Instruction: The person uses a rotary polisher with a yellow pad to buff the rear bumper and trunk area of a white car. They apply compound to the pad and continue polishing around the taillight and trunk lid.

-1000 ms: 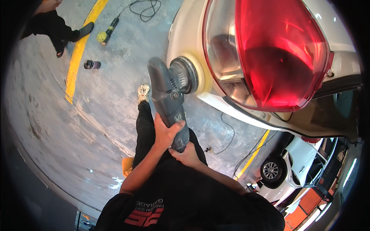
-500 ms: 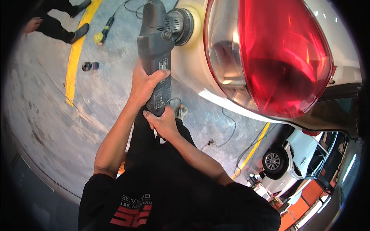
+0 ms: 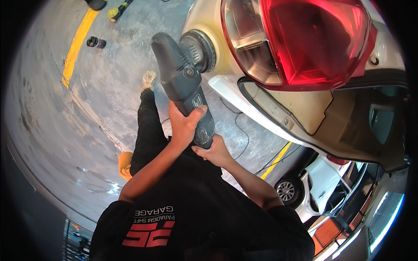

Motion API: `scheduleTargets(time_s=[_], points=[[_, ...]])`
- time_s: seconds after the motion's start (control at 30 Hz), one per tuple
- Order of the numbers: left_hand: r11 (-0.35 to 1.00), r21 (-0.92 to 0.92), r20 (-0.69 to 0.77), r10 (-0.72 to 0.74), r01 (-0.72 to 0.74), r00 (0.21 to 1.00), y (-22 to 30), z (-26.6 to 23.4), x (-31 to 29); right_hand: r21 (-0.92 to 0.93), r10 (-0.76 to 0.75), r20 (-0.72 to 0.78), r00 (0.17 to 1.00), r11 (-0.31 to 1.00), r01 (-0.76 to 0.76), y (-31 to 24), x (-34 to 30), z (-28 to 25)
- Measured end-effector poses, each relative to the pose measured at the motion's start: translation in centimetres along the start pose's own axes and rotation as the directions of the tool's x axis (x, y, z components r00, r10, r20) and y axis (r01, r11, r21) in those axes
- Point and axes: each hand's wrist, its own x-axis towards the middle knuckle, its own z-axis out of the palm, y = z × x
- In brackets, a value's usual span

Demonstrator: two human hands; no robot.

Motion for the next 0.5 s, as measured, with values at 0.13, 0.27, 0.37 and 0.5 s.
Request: scheduleTargets(time_s=[0.13,0.27,0.37,0.5], points=[[0.995,-0.095,-0.064,-0.009,0.003,0.998,-4.1,3.2,-4.4,-0.281,0.09,-0.005,0.996,0.956,-0.088,1.1,-3.3,-5.6],[0.974,-0.219,-0.039,-0.071,0.06,0.997,-9.7,5.3,-6.3,-0.354,0.037,-0.033,0.999,0.934,-0.046,4.4,-4.3,-9.9],[0.963,-0.241,-0.007,-0.122,0.116,0.993,-14.0,4.2,-4.5,-0.389,0.019,-0.05,0.999,0.921,-0.037,6.0,-2.2,-10.7],[0.982,-0.154,-0.048,-0.121,0.112,0.991,-14.0,0.4,0.0,-0.352,-0.069,-0.051,0.996,0.935,0.047,9.3,4.1,-7.3]])
